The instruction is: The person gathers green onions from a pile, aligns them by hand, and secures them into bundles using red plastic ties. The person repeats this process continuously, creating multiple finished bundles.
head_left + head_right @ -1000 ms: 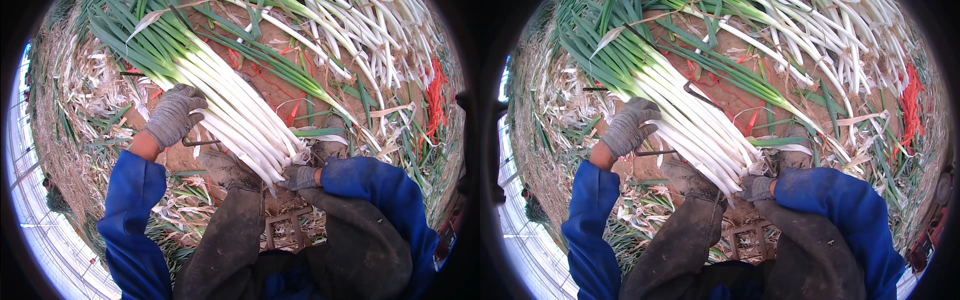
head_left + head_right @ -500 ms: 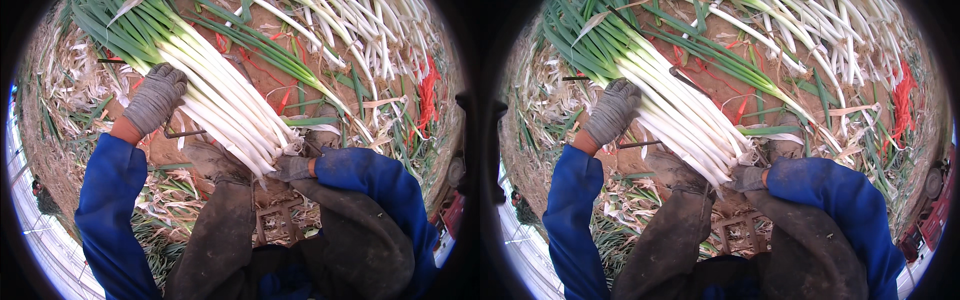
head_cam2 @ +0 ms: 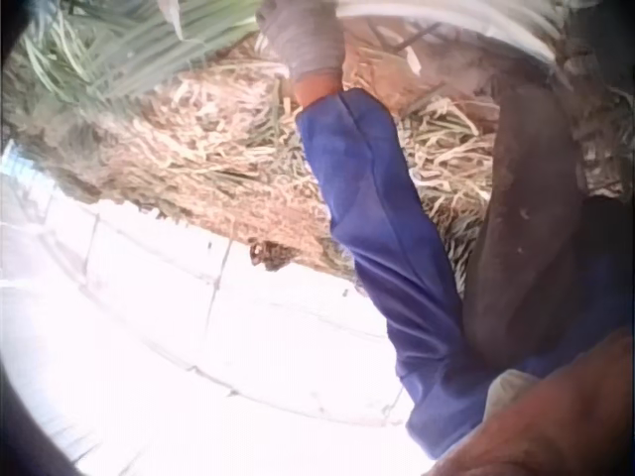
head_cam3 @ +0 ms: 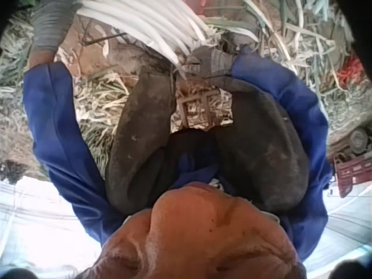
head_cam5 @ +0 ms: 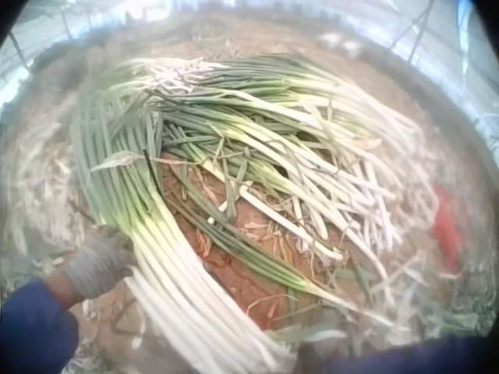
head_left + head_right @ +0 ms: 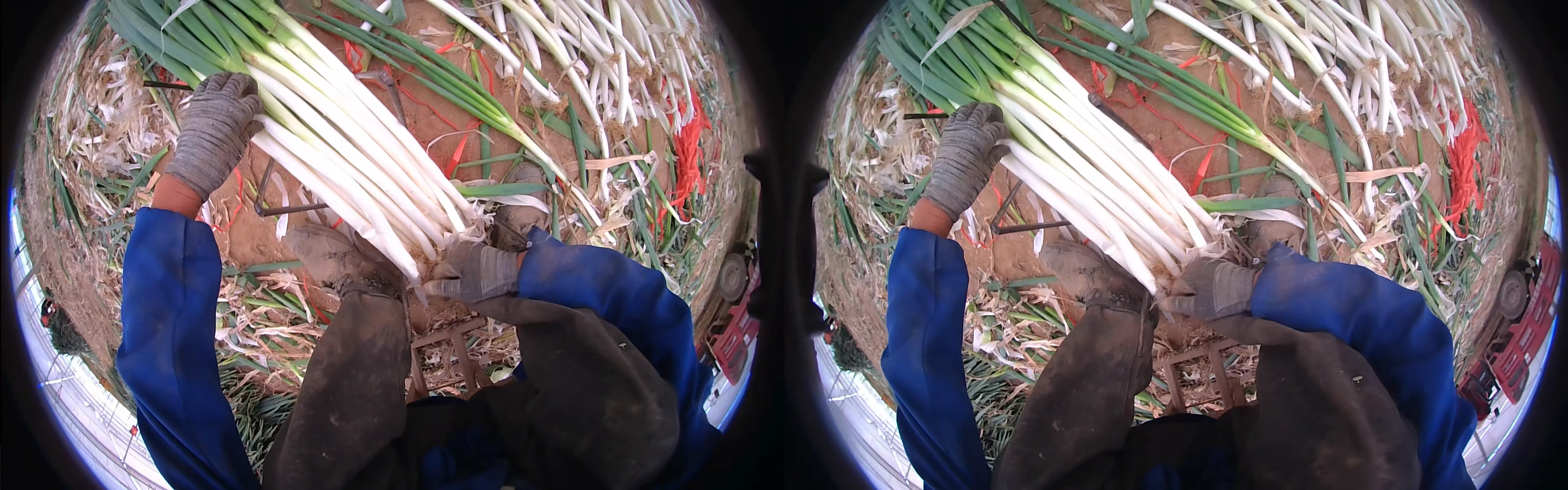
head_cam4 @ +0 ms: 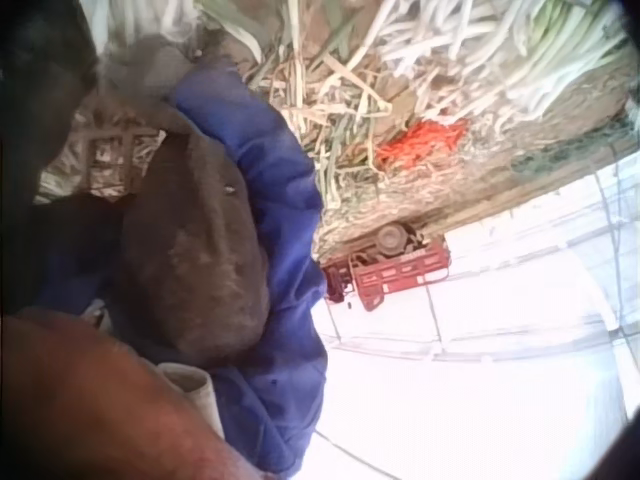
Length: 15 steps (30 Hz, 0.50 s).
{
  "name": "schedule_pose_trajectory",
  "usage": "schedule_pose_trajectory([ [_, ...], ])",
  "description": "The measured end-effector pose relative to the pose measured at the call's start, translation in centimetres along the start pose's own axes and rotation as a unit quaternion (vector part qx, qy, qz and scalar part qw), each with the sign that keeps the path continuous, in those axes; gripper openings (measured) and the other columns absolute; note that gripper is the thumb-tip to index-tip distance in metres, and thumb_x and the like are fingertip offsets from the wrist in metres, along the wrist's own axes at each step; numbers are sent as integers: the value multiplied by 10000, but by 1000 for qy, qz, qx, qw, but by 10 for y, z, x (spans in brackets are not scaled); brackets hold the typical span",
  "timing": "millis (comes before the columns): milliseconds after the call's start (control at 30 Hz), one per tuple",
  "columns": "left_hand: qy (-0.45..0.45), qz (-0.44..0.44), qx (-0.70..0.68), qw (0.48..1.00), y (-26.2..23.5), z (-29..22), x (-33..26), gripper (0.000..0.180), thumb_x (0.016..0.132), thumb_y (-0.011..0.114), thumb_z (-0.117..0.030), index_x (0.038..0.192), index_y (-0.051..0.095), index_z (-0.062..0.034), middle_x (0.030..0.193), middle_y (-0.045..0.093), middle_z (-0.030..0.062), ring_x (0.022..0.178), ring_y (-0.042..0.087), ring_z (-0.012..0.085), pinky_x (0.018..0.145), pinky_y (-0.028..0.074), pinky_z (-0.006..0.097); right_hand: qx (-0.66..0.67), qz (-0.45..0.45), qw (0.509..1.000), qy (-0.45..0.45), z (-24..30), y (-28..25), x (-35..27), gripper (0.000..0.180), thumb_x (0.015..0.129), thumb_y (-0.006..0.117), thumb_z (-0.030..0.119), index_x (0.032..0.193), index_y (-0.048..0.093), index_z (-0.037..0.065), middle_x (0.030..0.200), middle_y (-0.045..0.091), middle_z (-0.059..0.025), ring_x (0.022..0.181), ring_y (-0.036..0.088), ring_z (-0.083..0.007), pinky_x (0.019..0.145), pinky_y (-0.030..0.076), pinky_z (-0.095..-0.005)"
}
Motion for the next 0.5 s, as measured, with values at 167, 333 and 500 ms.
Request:
schedule_pose_trajectory([
  [167,11,8,-38,999,6,-14,7,250,669,731,-133,901,663,-70,1047,590,111,1034,536,325,909,438,442,25,35,995,90,32,-22,37,416,968,447,434,828,658,104,690,613,-189,744,631,-379,726,479,-468],
  [333,-11,25,-64,998,7,-18,7,221,679,729,-130,878,662,-61,1024,588,108,1023,535,321,902,437,433,-102,35,984,139,-22,14,48,264,788,603,329,810,701,84,717,646,-196,701,648,-387,674,513,-465],
  [500,-59,30,-100,993,8,-22,4,245,668,733,-104,900,667,-64,1024,584,112,1034,526,316,901,432,426,52,83,981,169,-1,-18,37,354,892,539,376,959,690,63,881,673,-184,887,642,-354,820,490,-436],
])
Point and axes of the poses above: each hand's wrist, its own x-axis towards the middle knuckle, its own y-axis out of the palm, z = x × y, the point moved 3 cm from there along x, towards the middle knuckle
